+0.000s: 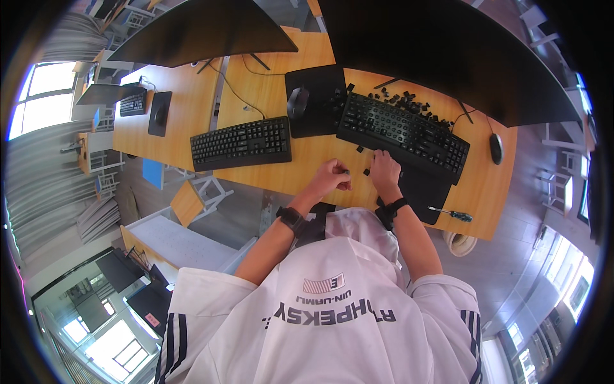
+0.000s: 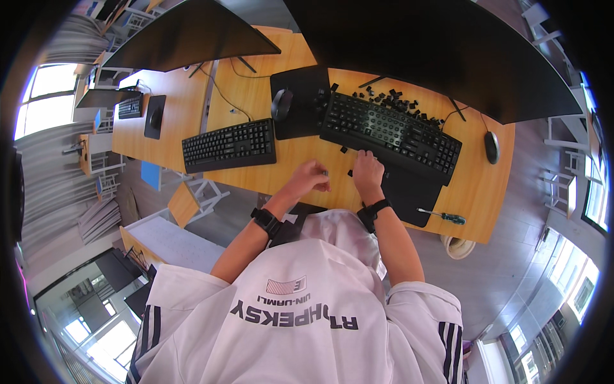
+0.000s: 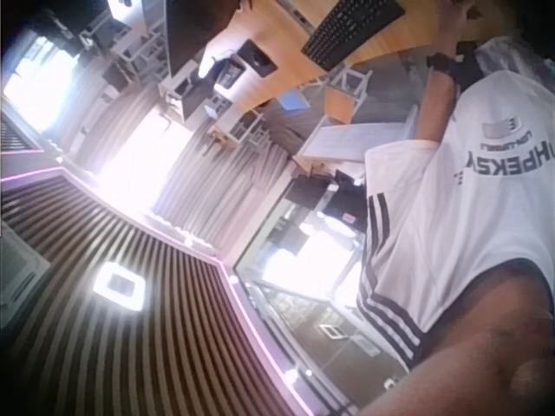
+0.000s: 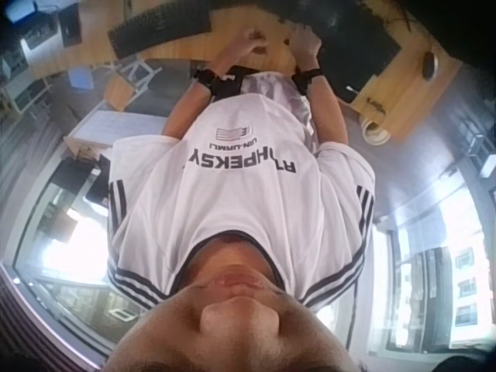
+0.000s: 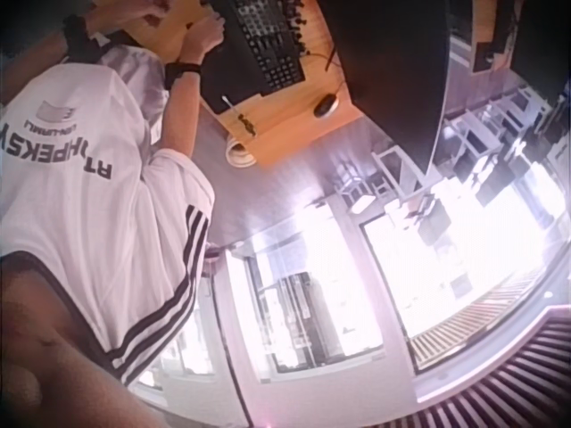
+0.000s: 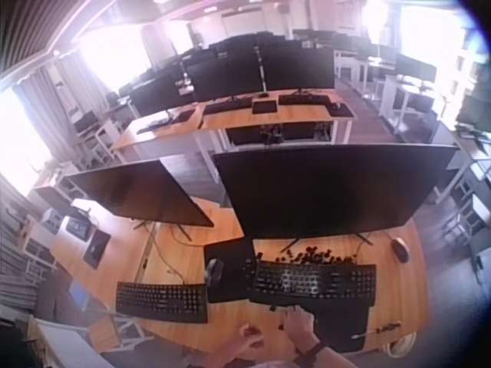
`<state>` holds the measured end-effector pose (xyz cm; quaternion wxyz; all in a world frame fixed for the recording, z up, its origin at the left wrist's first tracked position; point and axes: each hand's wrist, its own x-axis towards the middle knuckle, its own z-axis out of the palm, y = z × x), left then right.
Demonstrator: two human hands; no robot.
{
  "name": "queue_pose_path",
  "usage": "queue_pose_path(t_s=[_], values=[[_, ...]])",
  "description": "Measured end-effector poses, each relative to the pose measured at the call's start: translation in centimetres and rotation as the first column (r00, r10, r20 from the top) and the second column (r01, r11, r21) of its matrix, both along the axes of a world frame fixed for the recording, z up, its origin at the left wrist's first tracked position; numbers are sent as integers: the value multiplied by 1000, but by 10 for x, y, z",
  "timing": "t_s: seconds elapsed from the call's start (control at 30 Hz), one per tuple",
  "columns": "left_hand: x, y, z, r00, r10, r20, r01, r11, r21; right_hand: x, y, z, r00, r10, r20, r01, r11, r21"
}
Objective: The person is manually inserting small black plastic keycap components into a green printed circuit board switch matrix layout on a desk by hand.
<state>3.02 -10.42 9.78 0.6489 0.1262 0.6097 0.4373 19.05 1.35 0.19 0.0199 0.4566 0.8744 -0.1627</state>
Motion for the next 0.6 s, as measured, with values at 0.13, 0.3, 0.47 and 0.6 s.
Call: queue_pose_path(t_s=[0.13, 0.3, 0.47, 0.6], values=[[2, -1, -1, 999, -13, -37, 13, 1000, -18, 2, 1, 6, 999, 2, -47, -2, 1000, 2], [5, 3, -1, 997, -40, -71, 40, 999, 7, 10, 2, 7, 994, -20, -106, 13, 998, -65], [2, -2, -4, 998, -9, -66, 9, 1000, -9, 31, -1, 30, 931, -215, -295, 205, 977, -63], [0, -4, -2, 998, 9, -65, -10, 1000, -8, 71, 1, 27, 854, -408, -323, 410, 910, -66]])
